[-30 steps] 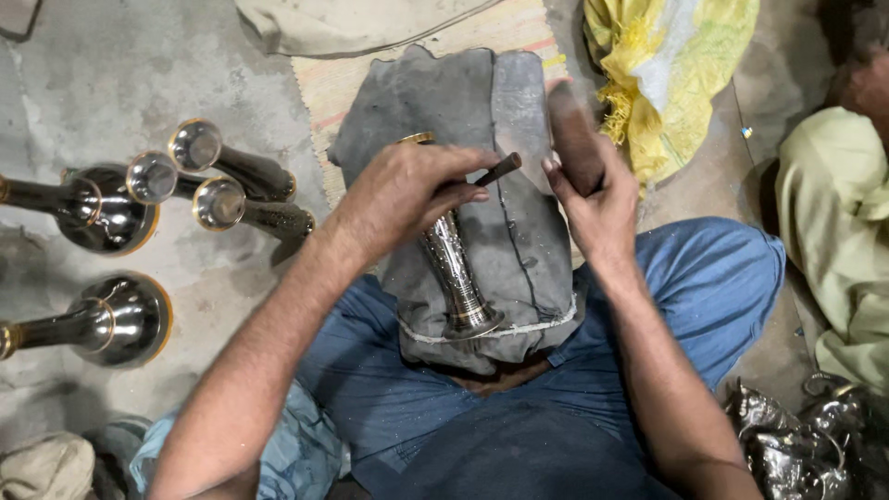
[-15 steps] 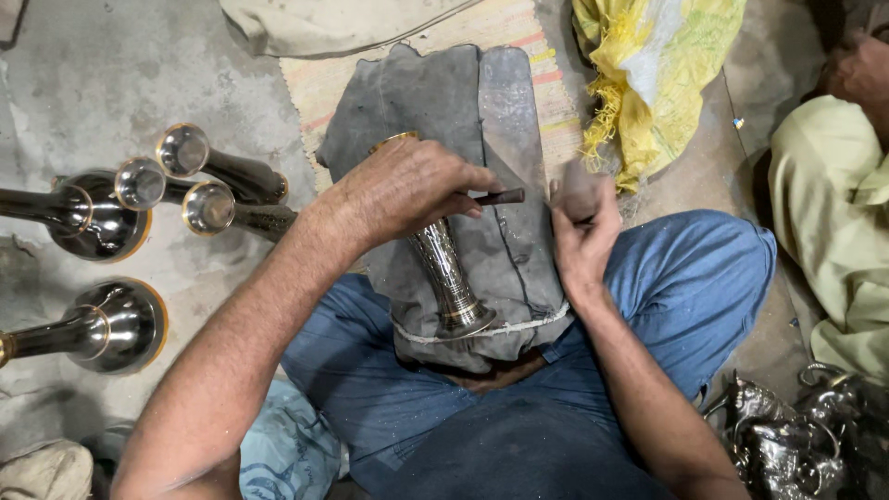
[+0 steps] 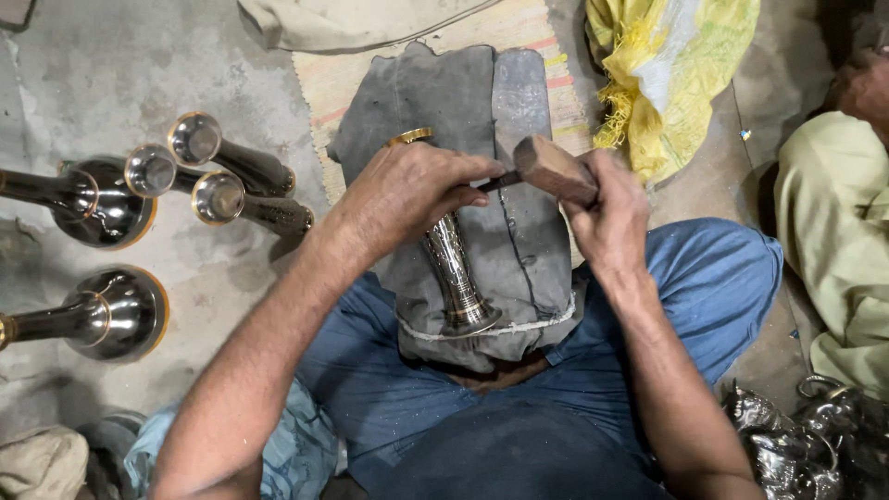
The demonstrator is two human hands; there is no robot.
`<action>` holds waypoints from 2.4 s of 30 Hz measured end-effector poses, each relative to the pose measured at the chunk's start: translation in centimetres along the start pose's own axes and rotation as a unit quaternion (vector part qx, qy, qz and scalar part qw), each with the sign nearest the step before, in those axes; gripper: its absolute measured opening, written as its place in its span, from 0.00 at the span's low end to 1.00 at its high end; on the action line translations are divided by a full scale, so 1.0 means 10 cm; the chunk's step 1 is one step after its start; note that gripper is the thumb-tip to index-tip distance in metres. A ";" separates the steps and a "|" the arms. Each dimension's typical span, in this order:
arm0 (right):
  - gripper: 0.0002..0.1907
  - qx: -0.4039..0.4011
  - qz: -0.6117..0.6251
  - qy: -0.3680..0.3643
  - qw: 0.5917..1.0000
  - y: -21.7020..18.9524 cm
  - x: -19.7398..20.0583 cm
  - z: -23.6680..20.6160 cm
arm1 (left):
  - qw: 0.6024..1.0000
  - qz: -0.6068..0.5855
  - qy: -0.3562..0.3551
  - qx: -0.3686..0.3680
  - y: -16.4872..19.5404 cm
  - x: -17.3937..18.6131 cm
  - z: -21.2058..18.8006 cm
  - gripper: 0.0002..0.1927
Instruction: The person sits on the floor and uses a chisel and wooden mallet to engrave a decorative pattern onto a metal vase. They repeatedly strike the chisel against the vase surface, rotating the vase to work on different sections.
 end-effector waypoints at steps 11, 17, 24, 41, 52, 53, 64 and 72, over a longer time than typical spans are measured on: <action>0.21 0.098 -0.006 -0.052 0.994 -0.27 0.42 0.40 | 0.982 -0.046 0.178 0.040 -0.02 -0.02 -0.30 0.18; 0.19 0.172 -0.039 -0.093 0.980 -0.47 0.48 0.71 | 0.957 -0.032 0.282 0.066 -0.08 -0.14 -0.43 0.17; 0.19 0.267 -0.107 -0.114 0.951 -0.67 0.59 0.90 | 0.941 -0.059 0.324 0.080 -0.07 -0.19 -0.51 0.17; 0.14 0.350 -0.186 -0.051 0.917 -1.34 0.87 1.06 | 0.852 -0.178 0.480 0.108 -0.04 -0.39 -0.73 0.15; 0.10 0.401 -0.254 -0.004 0.880 -1.57 0.92 0.95 | 0.823 -0.137 0.541 0.107 -0.13 -0.57 -0.79 0.19; 0.12 0.382 -0.219 -0.030 0.897 -1.54 0.91 0.94 | 0.819 -0.147 0.540 0.122 -0.14 -0.58 -0.78 0.18; 0.20 0.205 -0.042 -0.119 0.971 -0.98 0.47 0.73 | 0.664 -0.365 0.637 0.144 -0.23 -0.52 -1.46 0.12; 0.25 -0.042 0.202 -0.214 0.955 -0.59 -0.01 0.04 | 0.659 -0.408 0.601 0.196 -0.29 -0.83 -1.92 0.10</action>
Point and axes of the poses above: each hand's wrist, its own z-axis towards the middle knuckle, its own x-axis out of the back of the hand, y = z × x, the point moved 5 cm from there along z, towards the middle knuckle, and after that the axes turned 11 degrees about -z, right-handed, at the moved point
